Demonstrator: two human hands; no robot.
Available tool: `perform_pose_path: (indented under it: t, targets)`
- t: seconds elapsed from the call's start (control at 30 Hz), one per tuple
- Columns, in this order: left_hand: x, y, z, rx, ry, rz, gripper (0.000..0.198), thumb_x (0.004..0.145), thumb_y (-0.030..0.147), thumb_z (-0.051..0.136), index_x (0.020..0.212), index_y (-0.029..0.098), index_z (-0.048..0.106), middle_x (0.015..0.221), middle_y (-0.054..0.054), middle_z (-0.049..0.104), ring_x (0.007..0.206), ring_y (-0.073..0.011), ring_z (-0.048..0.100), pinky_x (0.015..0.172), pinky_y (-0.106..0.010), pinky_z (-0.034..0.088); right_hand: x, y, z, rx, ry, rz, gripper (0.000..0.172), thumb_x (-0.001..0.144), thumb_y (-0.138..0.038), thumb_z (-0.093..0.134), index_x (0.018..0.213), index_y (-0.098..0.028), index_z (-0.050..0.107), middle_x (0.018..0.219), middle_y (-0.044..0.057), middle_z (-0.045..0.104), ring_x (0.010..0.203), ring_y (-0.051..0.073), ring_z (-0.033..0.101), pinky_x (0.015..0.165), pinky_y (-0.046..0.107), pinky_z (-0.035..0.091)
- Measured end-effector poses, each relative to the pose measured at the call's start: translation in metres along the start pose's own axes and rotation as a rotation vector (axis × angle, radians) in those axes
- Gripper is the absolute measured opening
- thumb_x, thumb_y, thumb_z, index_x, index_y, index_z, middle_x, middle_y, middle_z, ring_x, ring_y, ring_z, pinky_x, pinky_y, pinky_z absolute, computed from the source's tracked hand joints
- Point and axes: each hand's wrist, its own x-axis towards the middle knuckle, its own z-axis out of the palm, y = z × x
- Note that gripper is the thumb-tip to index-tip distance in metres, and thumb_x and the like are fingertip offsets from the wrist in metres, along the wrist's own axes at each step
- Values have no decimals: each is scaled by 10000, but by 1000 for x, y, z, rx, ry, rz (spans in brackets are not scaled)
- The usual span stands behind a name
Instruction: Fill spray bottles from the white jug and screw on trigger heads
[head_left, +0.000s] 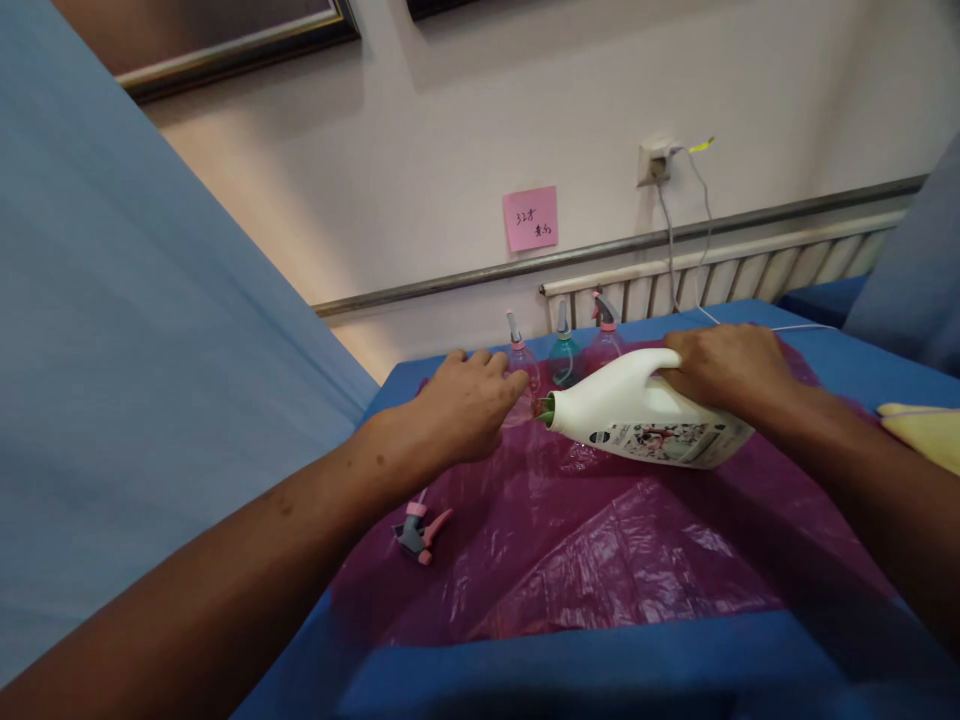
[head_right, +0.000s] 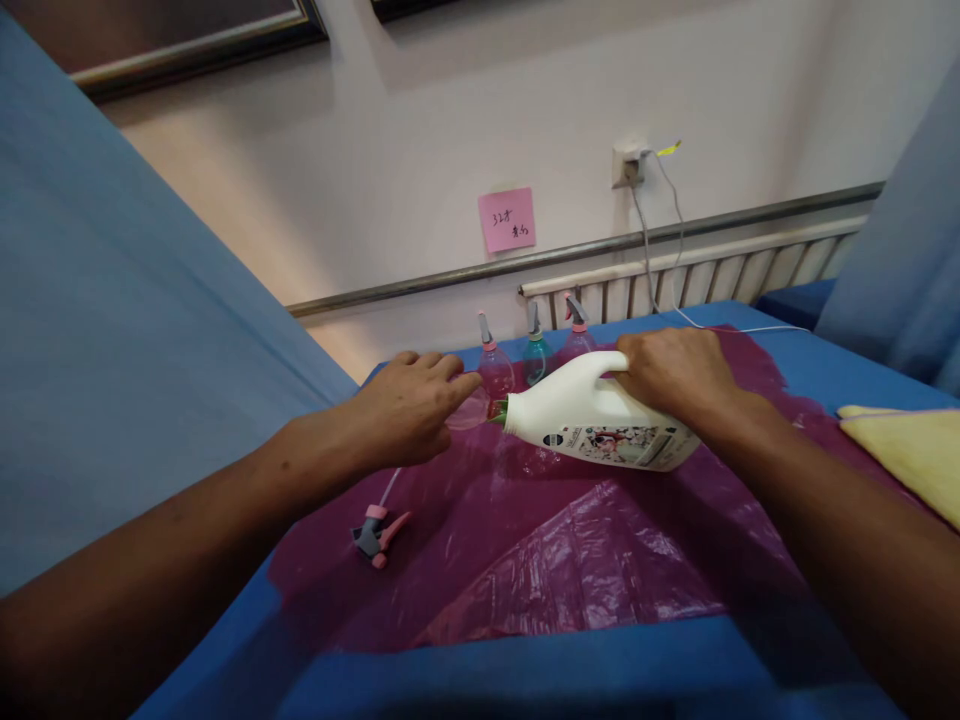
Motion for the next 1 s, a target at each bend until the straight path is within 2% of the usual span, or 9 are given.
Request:
perform_pose_path:
  t: [0.17, 0.3, 0.5, 0.8, 1.0]
  targets:
    - [3, -1, 2, 31, 26, 21, 453, 910, 211, 674, 1362, 192, 657, 1336, -176, 716, 1159, -358, 674, 969, -485, 512, 4, 4, 10, 16, 46, -11, 422, 1074, -447, 503, 1199, -223, 838, 1033, 226, 831, 866, 382, 735, 709, 421, 438]
    - [7, -2, 2, 58, 50, 53, 432, 905, 221, 684, 1335, 188, 682, 1285, -185, 722, 1118, -353, 673, 954, -486, 501, 3, 4, 8, 33, 46, -8, 382, 1068, -451, 552, 1187, -239, 847, 1028, 221, 828, 887, 391, 748, 724, 428, 460]
    - [11, -3, -5, 81, 19, 66, 459, 883, 217, 721, 1342, 193, 706, 1247, -177, 731, 1106, -350, 665, 965, -480, 487, 2, 2, 4, 42, 35, -24, 414, 1070, -495, 550, 1199, -236, 846, 1013, 227, 823, 902, 408, 750, 728, 435, 447]
    - [14, 0, -15, 132, -12, 96, 504, 904, 228, 732, 1404, 180, 689, 1241, -182, 733, 1137, -358, 684, 983, -477, 483, -1, 1, 0, 35, 25, -27, 429, 1075, -463, 526, 1220, -209, 839, 1046, 239, 824, 912, 392, 749, 742, 418, 415]
    - [18, 3, -21, 197, 2, 131, 406, 937, 226, 714, 1340, 176, 711, 1261, -186, 732, 1147, -364, 682, 1005, -486, 479, -1, 1, 2, 5, 42, -14, 435, 1060, -489, 519, 1200, -216, 828, 1022, 201, 827, 891, 373, 749, 713, 398, 382]
